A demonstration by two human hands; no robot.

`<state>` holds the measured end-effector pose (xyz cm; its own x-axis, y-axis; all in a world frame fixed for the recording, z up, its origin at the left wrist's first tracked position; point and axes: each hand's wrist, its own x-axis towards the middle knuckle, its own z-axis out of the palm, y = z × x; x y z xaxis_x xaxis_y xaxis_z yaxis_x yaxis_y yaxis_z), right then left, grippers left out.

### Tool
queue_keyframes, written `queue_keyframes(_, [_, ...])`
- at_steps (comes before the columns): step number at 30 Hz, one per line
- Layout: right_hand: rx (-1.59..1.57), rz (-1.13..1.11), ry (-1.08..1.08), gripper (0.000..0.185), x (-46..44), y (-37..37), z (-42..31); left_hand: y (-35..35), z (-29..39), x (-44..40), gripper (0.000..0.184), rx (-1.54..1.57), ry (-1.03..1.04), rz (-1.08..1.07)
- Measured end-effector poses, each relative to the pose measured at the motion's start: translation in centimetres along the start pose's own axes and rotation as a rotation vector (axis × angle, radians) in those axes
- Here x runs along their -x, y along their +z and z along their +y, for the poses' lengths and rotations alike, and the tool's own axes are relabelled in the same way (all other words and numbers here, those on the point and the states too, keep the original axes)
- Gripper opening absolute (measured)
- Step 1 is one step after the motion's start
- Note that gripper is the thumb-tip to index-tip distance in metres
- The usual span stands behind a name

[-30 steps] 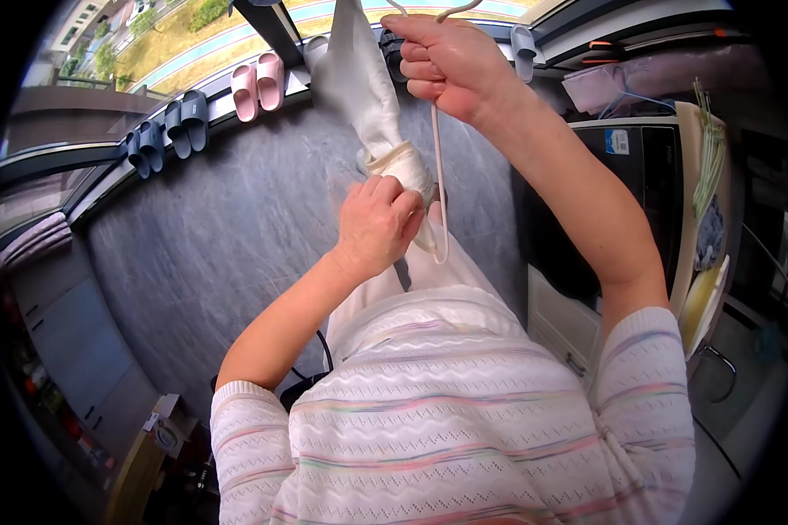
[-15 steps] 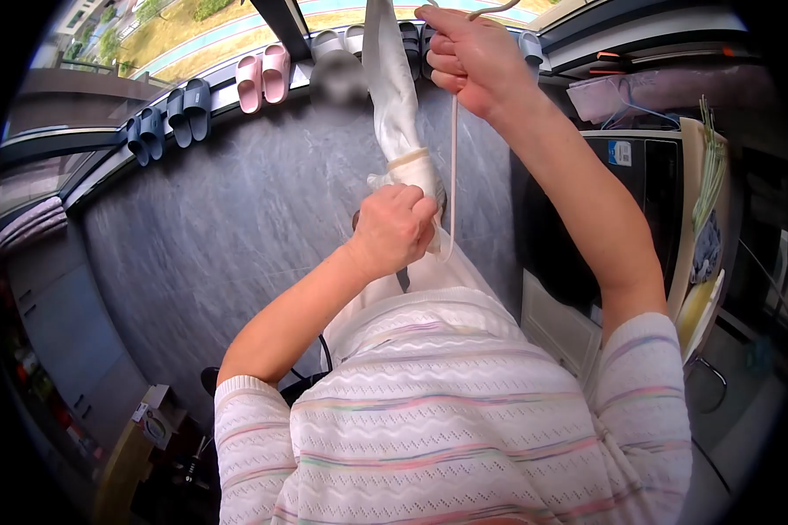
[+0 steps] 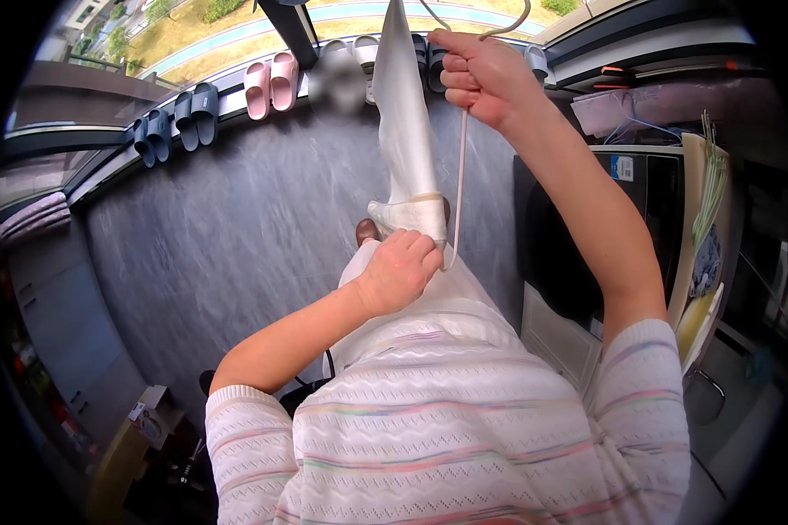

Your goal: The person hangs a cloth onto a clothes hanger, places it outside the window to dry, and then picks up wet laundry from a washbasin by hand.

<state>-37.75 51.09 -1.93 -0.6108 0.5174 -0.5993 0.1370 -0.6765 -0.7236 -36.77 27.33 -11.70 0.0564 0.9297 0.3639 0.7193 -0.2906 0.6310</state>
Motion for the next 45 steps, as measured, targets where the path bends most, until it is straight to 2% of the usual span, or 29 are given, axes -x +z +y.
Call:
queue_keyframes(2, [0.027,-0.004,-0.001,0.019,0.5,0.0,0.1,0.5,0.7,1.0,0.019,0.033,0.020,-0.128])
queue_keyframes(4, [0.070,-0.033,0.011,0.019,1.1,0.0,0.1,0.7,0.5,1.3,0.015,0.138,-0.001,-0.205])
queue_keyframes(7, [0.123,-0.092,0.024,0.021,1.9,-0.3,0.4,-1.8,-2.3,-0.9,0.014,0.153,-0.311,0.018])
queue_keyframes(9, [0.164,-0.117,0.035,0.022,2.4,-0.8,0.4,-3.3,-5.7,-2.2,0.013,0.054,-0.506,0.141])
queue_keyframes(12, [0.191,-0.065,-0.005,0.024,2.6,-0.4,0.0,-5.1,-5.5,-4.0,0.012,0.013,-0.448,0.128])
queue_keyframes(15, [0.175,-0.070,0.002,0.025,1.9,-0.5,-0.4,-2.7,-2.6,-3.3,0.011,0.176,-0.320,-0.125])
queue_keyframes(18, [0.160,-0.055,0.005,0.024,1.8,-0.6,-0.6,0.6,-1.6,-2.3,0.013,0.022,-0.204,-0.152])
queue_keyframes(25, [0.134,-0.040,0.002,0.022,1.5,-0.7,-0.4,3.4,-1.6,-2.5,0.019,-0.099,-0.050,-0.020])
queue_keyframes(26, [0.117,-0.053,-0.031,0.013,1.5,-0.9,-0.4,3.1,-1.3,-2.7,0.019,-0.090,-0.030,-0.053])
queue_keyframes(27, [0.100,-0.068,-0.063,0.013,1.4,-1.3,-0.4,2.6,-1.0,-2.7,0.020,-0.083,-0.011,-0.085])
queue_keyframes(28, [0.084,-0.083,-0.096,0.023,1.2,-1.5,-0.5,2.1,-0.5,-2.9,0.020,-0.075,0.009,-0.117])
queue_keyframes(31, [0.058,-0.109,-0.145,0.024,0.4,-1.6,-0.6,1.6,1.4,-3.4,0.021,-0.041,0.041,-0.131])
queue_keyframes(34, [0.117,-0.070,-0.049,0.014,2.0,-0.7,-0.9,2.4,1.8,-3.4,0.020,-0.047,0.037,-0.179])
queue_keyframes(35, [0.142,-0.060,-0.015,0.023,2.4,-0.4,-0.9,2.6,1.7,-3.2,0.019,-0.054,0.034,-0.187])
queue_keyframes(39, [0.144,-0.067,-0.014,0.024,3.3,-0.4,-0.7,2.6,1.8,-2.6,0.019,-0.034,0.030,-0.175])
queue_keyframes(43, [0.038,-0.129,-0.041,0.012,1.8,-0.9,-0.9,2.2,1.5,-3.2,0.017,0.024,-0.020,-0.094])
queue_keyframes(45, [-0.067,-0.162,0.002,0.018,0.2,-0.6,-0.7,1.3,1.1,-3.1,0.016,0.042,-0.041,-0.060])
